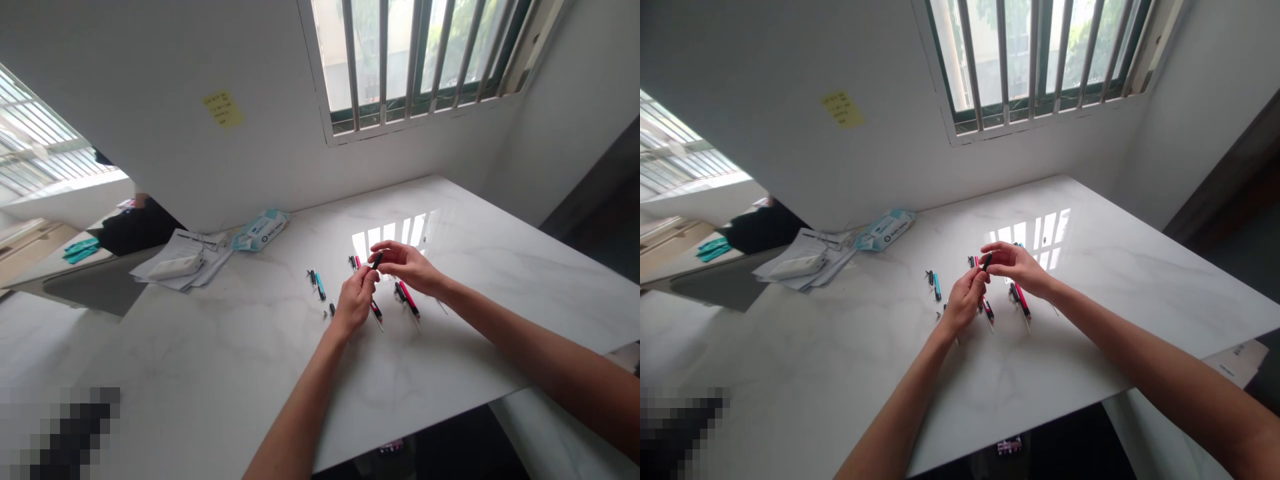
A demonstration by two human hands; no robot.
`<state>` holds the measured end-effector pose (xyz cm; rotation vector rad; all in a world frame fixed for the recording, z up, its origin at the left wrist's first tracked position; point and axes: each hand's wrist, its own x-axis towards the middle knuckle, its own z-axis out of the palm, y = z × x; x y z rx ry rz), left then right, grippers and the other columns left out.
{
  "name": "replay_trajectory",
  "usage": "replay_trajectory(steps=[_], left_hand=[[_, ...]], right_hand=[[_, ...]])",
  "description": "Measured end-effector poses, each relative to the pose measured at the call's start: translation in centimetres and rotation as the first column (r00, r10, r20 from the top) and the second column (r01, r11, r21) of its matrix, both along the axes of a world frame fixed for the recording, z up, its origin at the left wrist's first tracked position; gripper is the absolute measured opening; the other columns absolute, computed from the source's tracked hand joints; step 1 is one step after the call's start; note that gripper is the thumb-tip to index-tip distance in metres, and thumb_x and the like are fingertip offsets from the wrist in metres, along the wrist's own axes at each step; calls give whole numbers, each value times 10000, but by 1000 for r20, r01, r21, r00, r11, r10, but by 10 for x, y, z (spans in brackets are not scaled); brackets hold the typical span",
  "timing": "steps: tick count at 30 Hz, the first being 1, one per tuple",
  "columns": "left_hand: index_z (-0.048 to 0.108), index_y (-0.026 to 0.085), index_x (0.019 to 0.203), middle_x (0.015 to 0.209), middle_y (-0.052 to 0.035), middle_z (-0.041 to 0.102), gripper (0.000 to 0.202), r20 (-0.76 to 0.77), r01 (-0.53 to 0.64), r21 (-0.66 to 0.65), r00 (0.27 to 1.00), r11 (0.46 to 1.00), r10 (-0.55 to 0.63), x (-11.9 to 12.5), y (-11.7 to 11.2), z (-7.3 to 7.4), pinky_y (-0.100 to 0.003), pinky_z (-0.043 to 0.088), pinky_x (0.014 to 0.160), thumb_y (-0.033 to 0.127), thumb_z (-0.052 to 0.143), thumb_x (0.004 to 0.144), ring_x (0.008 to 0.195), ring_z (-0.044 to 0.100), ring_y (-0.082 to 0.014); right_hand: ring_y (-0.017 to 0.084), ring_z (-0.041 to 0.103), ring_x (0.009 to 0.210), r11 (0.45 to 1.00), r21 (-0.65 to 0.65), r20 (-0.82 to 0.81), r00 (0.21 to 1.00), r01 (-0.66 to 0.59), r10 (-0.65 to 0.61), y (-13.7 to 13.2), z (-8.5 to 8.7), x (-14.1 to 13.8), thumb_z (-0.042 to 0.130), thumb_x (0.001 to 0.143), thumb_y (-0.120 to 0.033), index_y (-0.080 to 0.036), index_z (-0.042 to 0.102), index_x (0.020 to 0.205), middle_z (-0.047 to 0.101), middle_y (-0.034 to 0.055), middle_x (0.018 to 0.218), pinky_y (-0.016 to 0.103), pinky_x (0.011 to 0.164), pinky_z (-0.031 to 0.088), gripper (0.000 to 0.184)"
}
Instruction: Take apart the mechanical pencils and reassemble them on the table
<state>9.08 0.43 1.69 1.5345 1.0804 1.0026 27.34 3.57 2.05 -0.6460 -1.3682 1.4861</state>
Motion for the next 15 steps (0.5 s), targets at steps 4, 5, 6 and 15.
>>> replay_trajectory(steps=[4, 5, 6, 15], left_hand=[[574, 183, 848, 636, 56, 355, 494, 256, 126, -124, 962, 984, -91, 10, -2, -2, -225, 264, 500, 668, 585, 939, 525, 311, -86], [572, 178, 851, 635, 62, 329, 516, 308, 151, -142, 946, 978, -101, 13, -4, -1, -221, 243, 491, 688, 590, 929, 521, 292, -81], [572, 174, 855, 636, 63, 316, 531, 350, 167, -156, 931, 974, -103, 16, -5, 0, -219, 227, 486, 701, 596, 922, 522, 284, -77], [497, 179, 775, 664, 37, 356, 593, 458, 205, -255, 886, 945, -69, 24, -11, 5, -218, 235, 493, 750, 610, 886, 556, 304, -81]], right_hand=[[160, 661, 721, 1000, 21, 16, 1000, 8, -8, 0, 3, 2, 888, 792, -356, -211, 710, 1164, 711, 10, 851, 341, 729, 579, 438], [154, 647, 683, 1000, 18, 9, 1000, 4, -4, 0, 4, 3, 883, 798, -370, -202, 707, 1171, 703, 3, 817, 337, 703, 577, 445], [149, 639, 660, 1000, 12, -2, 1000, -1, 1, 0, 5, 4, 878, 804, -384, -196, 702, 1188, 708, 6, 816, 333, 683, 576, 463], [182, 712, 797, 999, 6, -7, 999, -38, 38, 0, 5, 6, 886, 802, -342, -202, 722, 1209, 761, 40, 917, 325, 748, 589, 461]])
